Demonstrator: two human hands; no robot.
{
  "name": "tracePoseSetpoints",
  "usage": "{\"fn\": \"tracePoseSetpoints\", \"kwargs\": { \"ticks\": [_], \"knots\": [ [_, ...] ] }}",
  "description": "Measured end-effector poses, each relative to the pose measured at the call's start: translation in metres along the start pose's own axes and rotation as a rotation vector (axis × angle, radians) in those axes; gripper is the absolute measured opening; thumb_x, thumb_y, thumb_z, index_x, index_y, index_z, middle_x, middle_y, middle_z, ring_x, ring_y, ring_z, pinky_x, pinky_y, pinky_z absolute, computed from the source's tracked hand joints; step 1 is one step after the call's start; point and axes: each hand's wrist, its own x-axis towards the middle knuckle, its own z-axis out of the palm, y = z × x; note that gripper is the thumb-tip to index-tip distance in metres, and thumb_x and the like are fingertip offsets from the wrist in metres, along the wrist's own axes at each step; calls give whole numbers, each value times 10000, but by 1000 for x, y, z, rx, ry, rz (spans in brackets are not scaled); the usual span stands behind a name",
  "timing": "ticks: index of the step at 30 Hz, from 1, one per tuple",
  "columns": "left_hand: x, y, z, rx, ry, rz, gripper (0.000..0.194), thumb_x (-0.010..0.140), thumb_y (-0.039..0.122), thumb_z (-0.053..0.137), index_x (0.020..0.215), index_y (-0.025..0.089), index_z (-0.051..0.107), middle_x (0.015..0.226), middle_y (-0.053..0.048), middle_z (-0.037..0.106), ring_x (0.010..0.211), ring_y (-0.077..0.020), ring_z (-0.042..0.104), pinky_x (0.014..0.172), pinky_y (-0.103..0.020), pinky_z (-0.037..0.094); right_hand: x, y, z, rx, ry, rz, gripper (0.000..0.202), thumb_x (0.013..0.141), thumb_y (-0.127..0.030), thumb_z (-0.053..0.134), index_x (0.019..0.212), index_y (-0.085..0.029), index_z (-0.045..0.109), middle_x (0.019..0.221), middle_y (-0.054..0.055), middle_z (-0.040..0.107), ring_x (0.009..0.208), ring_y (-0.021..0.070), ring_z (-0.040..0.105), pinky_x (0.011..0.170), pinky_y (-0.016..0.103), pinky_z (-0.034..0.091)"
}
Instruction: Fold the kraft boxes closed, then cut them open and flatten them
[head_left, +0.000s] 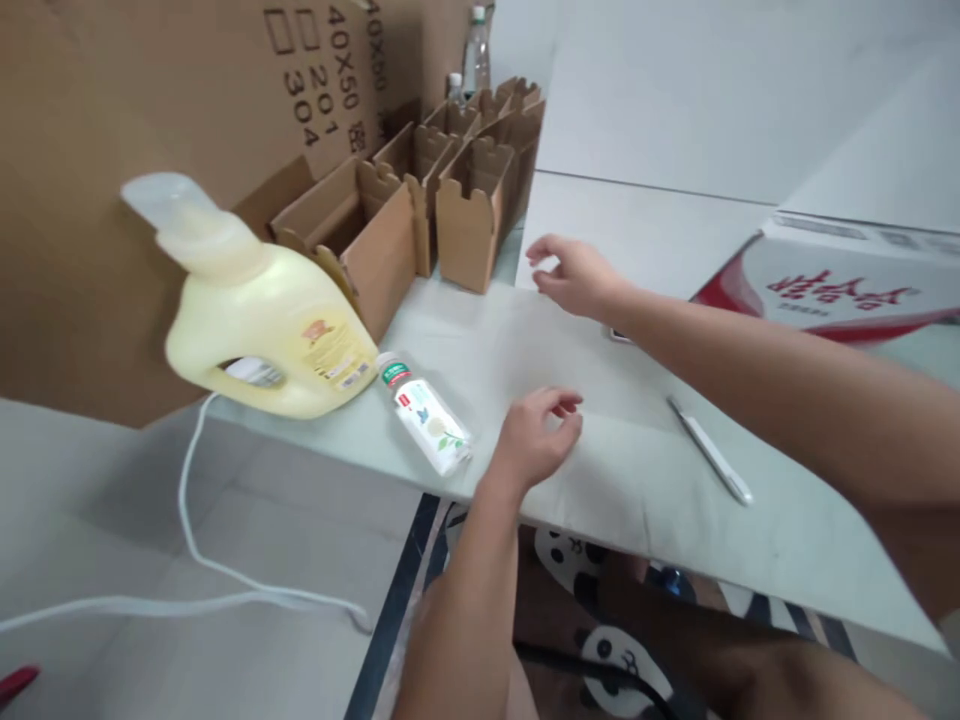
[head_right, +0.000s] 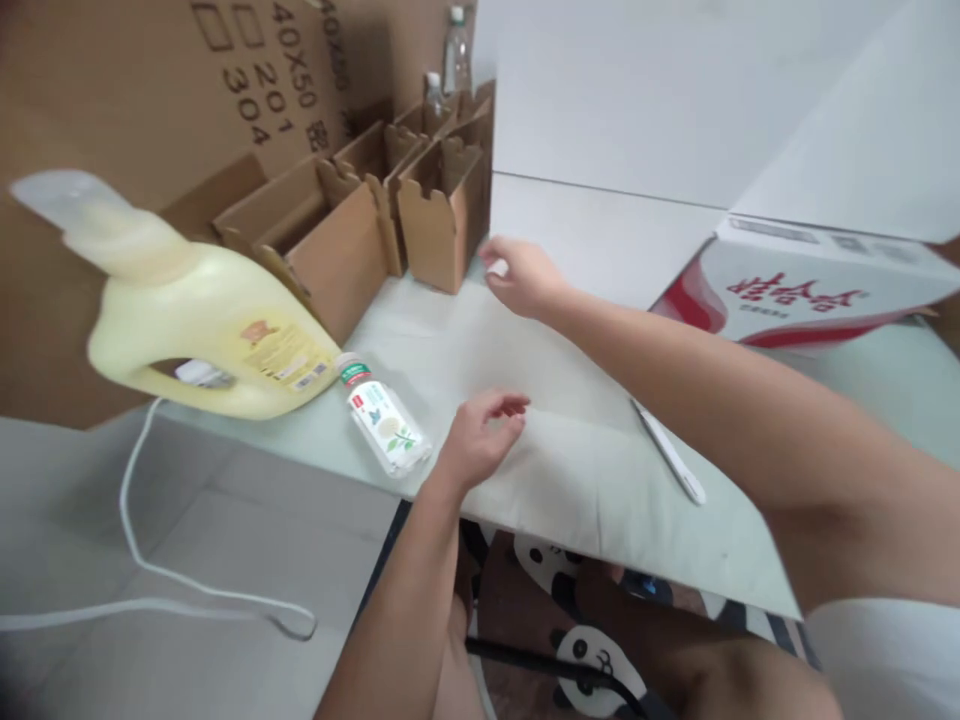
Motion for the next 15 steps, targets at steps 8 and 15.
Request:
{"fn": "tracePoseSetpoints", "kwargs": {
  "ticks": [8,15],
  "knots": [
    [3,-3,-17,-76,30,-3,137,841,255,594,928,203,686,939,-55,740,839,-166,667,776,-306,538,101,-62,45,-263,-48,43,326,790,-120,604,1104,-169,678,1584,124,414,1268,360,598,1094,512,482],
    [0,-2,-19,-10,493,71,144,876,250,540,979,200,627,866,-52,656,846,-186,633,840,-340,518,15,-58,7,-47,121,54,183,853,-132,515,713,-214,600,968,85,726,1005,255,673,991,416,520]
  ]
}}
